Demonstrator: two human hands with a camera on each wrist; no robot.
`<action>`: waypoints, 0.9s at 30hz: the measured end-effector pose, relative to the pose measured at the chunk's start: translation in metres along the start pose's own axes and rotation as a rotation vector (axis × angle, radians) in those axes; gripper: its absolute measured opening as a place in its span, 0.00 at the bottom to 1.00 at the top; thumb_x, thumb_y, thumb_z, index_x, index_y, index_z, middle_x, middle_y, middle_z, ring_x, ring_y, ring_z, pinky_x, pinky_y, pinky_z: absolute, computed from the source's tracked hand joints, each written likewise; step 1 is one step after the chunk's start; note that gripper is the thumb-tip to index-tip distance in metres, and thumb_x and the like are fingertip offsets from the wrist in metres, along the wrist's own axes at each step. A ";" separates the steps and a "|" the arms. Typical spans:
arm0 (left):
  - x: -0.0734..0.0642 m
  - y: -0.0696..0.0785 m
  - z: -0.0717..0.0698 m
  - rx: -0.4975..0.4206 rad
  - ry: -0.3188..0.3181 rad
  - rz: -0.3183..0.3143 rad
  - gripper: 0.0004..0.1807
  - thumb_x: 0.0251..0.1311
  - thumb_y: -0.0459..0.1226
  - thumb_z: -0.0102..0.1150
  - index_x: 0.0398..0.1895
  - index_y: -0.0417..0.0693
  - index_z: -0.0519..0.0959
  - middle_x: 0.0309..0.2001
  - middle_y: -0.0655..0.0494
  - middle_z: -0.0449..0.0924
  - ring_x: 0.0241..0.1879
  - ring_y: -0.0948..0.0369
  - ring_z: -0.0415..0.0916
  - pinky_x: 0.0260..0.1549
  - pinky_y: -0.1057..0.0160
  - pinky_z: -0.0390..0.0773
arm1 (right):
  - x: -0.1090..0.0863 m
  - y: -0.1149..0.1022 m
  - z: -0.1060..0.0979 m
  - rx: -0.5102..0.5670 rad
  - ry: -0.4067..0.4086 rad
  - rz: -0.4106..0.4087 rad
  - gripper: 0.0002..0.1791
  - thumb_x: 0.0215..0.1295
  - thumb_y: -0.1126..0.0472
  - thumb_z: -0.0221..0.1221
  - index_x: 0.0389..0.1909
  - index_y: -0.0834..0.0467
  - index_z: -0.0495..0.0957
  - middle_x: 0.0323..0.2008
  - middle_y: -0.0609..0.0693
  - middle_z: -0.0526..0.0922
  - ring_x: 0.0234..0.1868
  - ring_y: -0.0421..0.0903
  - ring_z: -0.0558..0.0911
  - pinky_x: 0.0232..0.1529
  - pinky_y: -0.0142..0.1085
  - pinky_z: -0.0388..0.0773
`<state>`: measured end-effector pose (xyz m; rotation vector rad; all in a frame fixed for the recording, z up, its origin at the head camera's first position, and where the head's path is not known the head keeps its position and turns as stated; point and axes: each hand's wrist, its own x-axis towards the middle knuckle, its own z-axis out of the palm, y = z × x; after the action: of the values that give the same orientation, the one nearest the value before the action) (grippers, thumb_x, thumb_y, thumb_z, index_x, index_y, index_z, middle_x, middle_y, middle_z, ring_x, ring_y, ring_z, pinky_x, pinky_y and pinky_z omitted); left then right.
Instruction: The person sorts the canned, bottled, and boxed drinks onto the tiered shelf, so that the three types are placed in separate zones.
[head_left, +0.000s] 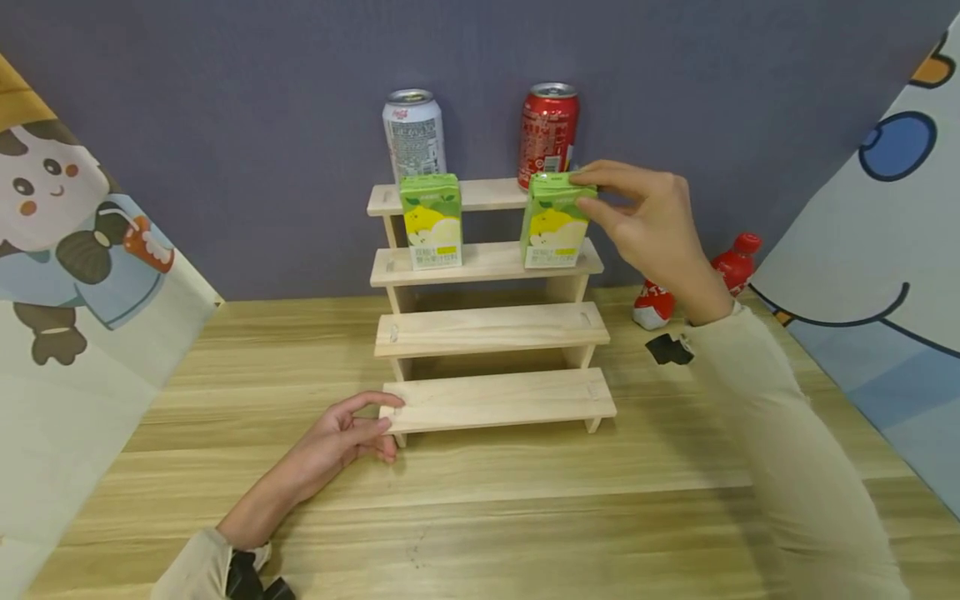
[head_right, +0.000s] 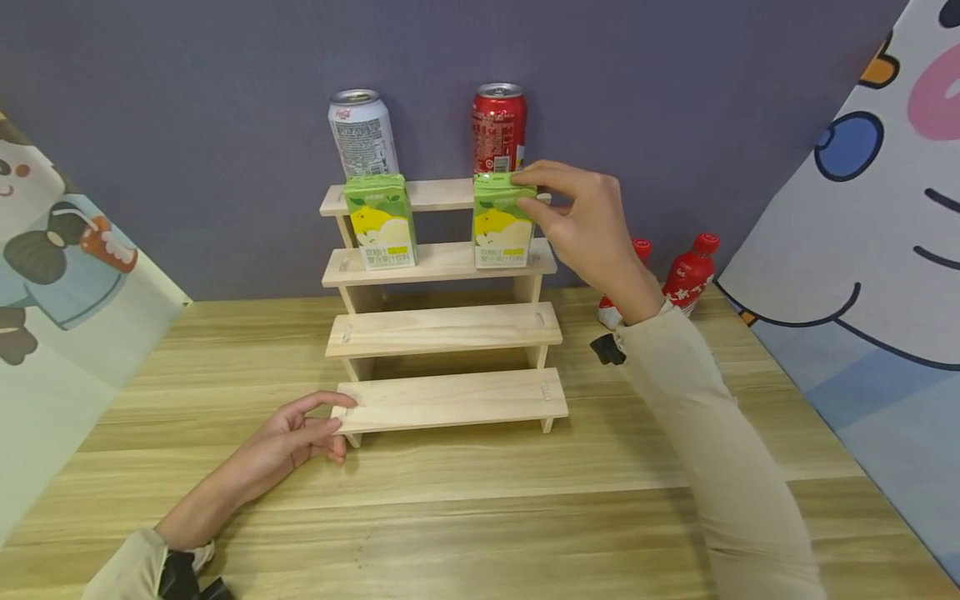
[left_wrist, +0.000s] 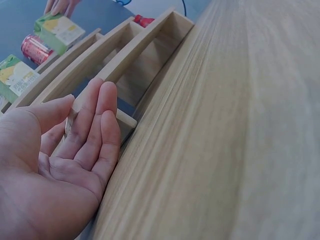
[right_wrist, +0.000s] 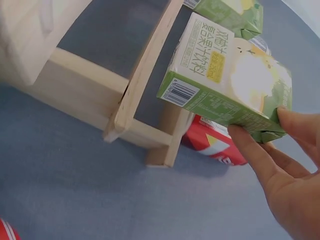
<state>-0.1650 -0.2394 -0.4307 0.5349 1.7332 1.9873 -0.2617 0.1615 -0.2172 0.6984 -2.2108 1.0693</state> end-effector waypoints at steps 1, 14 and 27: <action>0.000 0.000 0.000 0.001 0.000 0.002 0.19 0.76 0.32 0.45 0.67 0.38 0.67 0.34 0.49 0.86 0.39 0.53 0.84 0.46 0.54 0.84 | 0.002 -0.001 0.002 0.001 -0.004 0.000 0.14 0.63 0.69 0.66 0.50 0.61 0.85 0.52 0.48 0.85 0.55 0.40 0.82 0.48 0.30 0.83; 0.001 0.000 0.001 0.004 0.002 -0.003 0.19 0.76 0.32 0.46 0.67 0.38 0.67 0.34 0.48 0.85 0.39 0.53 0.84 0.46 0.53 0.84 | 0.012 0.025 0.025 0.009 0.007 0.072 0.13 0.68 0.59 0.64 0.52 0.51 0.86 0.55 0.43 0.84 0.51 0.38 0.83 0.53 0.35 0.82; 0.000 0.000 0.002 0.003 -0.002 0.010 0.19 0.76 0.32 0.45 0.67 0.38 0.66 0.34 0.48 0.85 0.39 0.53 0.84 0.46 0.54 0.84 | 0.003 0.031 0.026 0.021 -0.133 0.122 0.28 0.69 0.66 0.61 0.68 0.42 0.72 0.68 0.43 0.72 0.62 0.42 0.77 0.60 0.40 0.78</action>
<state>-0.1636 -0.2374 -0.4308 0.5471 1.7362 1.9901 -0.2918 0.1570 -0.2442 0.6686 -2.3855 1.1368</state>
